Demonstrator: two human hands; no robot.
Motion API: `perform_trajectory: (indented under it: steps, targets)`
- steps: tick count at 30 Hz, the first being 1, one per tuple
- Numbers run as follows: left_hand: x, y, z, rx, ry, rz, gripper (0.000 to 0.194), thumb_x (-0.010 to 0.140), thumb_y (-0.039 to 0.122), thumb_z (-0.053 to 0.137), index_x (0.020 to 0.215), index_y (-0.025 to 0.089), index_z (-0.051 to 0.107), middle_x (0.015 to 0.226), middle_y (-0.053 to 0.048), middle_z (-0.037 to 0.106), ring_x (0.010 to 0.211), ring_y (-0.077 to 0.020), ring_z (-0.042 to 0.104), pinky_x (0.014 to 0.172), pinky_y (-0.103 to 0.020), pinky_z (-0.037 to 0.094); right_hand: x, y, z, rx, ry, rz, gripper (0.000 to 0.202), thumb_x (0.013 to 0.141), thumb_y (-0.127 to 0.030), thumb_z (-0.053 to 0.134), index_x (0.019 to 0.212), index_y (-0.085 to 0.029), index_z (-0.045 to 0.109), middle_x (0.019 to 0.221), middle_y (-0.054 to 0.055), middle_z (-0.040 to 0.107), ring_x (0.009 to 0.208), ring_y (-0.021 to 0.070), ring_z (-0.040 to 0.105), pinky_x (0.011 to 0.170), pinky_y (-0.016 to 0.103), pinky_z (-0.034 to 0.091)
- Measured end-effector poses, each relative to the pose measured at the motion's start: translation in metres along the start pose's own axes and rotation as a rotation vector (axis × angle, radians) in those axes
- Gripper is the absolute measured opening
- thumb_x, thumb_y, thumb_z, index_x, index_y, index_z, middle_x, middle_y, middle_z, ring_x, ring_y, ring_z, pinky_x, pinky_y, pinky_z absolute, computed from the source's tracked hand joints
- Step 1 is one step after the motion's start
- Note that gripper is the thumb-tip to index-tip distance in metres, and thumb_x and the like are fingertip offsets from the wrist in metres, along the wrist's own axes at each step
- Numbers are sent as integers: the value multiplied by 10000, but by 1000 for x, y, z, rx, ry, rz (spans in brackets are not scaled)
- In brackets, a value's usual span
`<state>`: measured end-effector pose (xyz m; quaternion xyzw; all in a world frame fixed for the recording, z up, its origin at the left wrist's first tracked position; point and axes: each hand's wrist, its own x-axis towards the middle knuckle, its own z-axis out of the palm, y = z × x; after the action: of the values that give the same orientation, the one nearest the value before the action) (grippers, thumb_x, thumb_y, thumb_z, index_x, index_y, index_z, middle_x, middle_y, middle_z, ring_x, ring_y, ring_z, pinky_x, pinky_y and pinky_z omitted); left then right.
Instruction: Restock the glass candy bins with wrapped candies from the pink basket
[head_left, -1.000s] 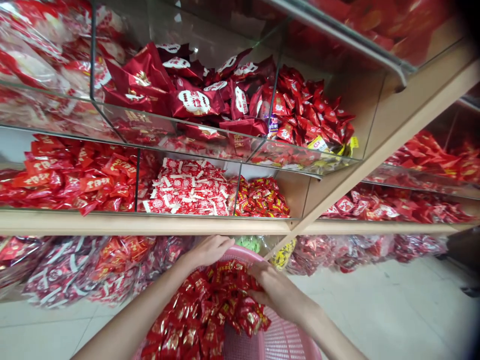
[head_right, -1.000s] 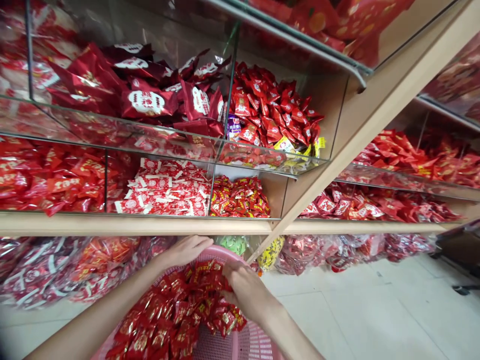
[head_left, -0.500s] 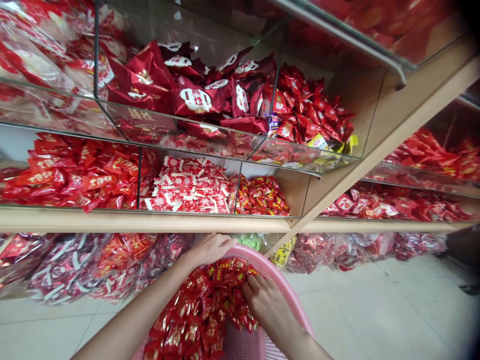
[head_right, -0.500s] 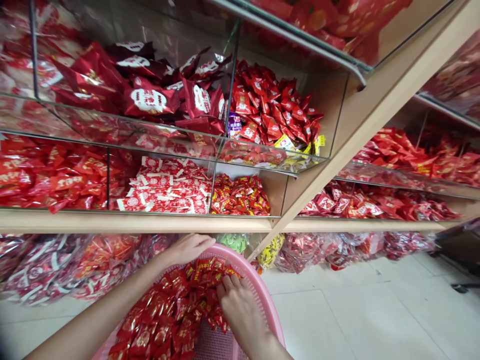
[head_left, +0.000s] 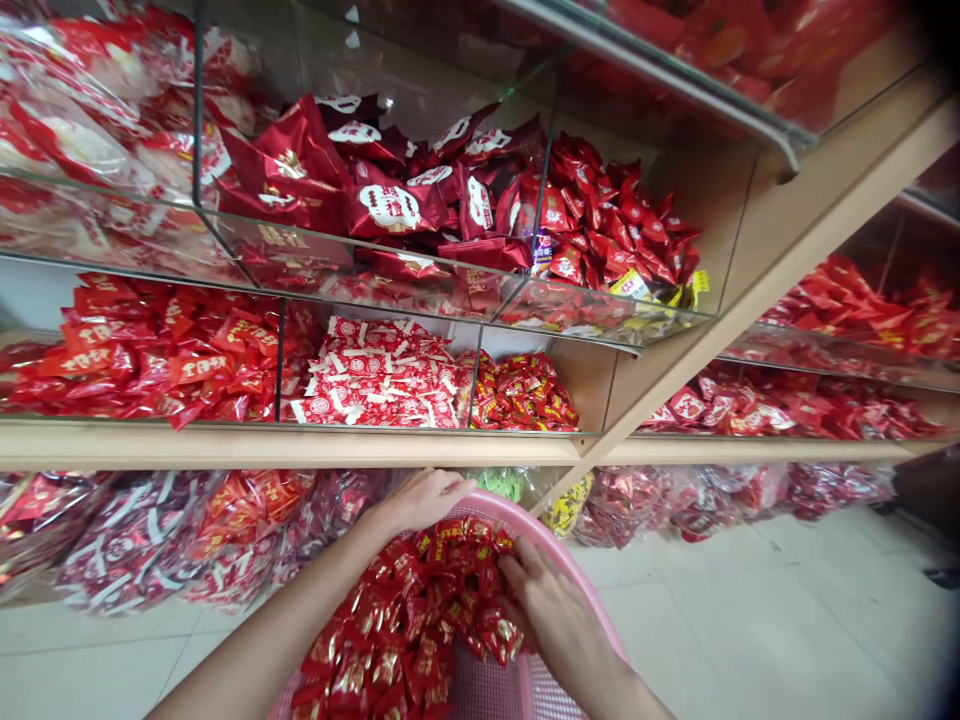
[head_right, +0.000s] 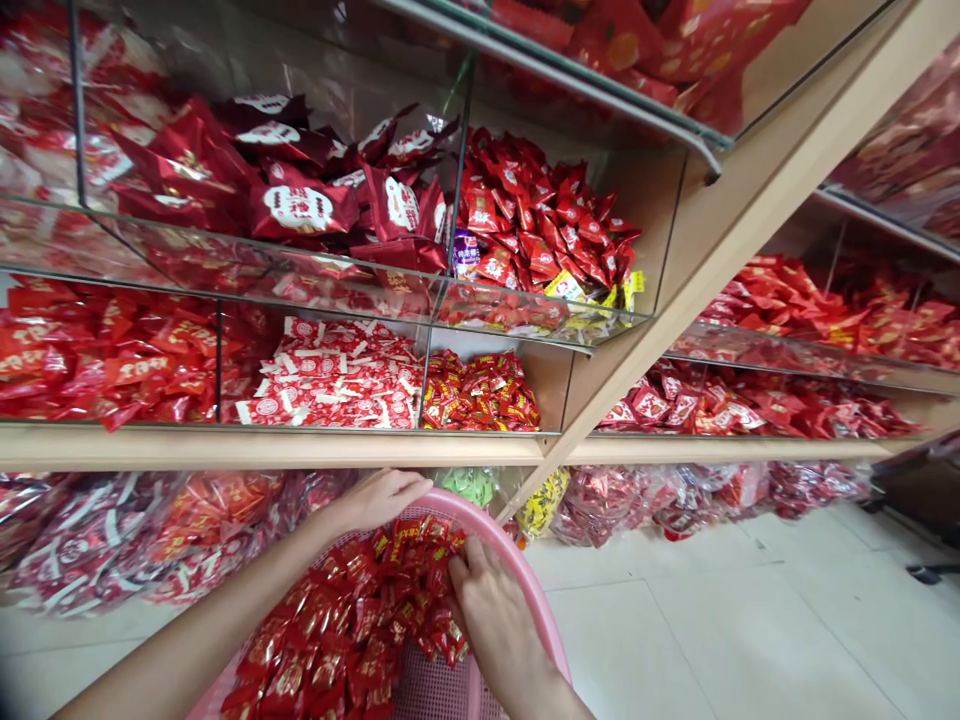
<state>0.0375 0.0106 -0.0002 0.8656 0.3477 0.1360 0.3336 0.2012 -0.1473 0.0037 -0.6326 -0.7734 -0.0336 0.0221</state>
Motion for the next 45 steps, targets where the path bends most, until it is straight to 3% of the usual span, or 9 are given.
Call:
perform_trajectory:
  steps: [12, 18, 23, 29, 36, 45]
  targets:
    - [-1, 1, -1, -17, -2, 3, 547, 857, 563, 224, 717, 198, 608, 681, -11, 624, 618, -157, 541, 603, -226, 335, 8, -4, 12, -70, 68, -3, 216, 766, -47, 498, 939, -171, 533, 943, 97, 582, 879, 228, 560, 734, 325, 432]
    - [-2, 5, -3, -3, -1, 12, 537, 862, 547, 227, 697, 198, 601, 650, -4, 600, 605, -154, 524, 578, -224, 324, 7, -3, 1, -73, -10, 6, 328, 700, 14, 510, 981, -155, 505, 956, 103, 582, 807, 216, 574, 648, 303, 447]
    - [-2, 5, -3, -14, -8, 9, 526, 864, 543, 231, 741, 203, 613, 709, -11, 631, 645, -161, 551, 617, -225, 340, 7, 5, -13, 156, 28, 36, 353, 721, -52, 511, 1030, -189, 409, 972, 75, 557, 849, 213, 560, 670, 310, 452]
    - [-3, 6, -3, 4, -1, 7, 541, 864, 544, 223, 707, 201, 610, 675, -12, 616, 632, -162, 545, 600, -226, 337, 19, 3, -29, 175, 6, 50, 287, 704, -46, 531, 902, -203, 394, 921, 58, 557, 828, 210, 552, 680, 317, 447]
    - [-2, 5, -2, -28, 4, 0, 520, 858, 551, 250, 752, 204, 622, 743, -18, 654, 686, -165, 567, 646, -229, 355, 30, -10, -17, 37, 13, -51, 325, 707, -46, 552, 979, -182, 438, 929, 81, 580, 855, 231, 575, 713, 326, 450]
    - [-2, 4, -1, -66, 8, -26, 508, 853, 547, 267, 762, 204, 630, 752, -19, 667, 693, -171, 569, 648, -232, 357, 25, -3, -12, 92, 23, -36, 490, 699, -112, 628, 1110, -187, 373, 1082, 108, 534, 893, 231, 572, 729, 337, 483]
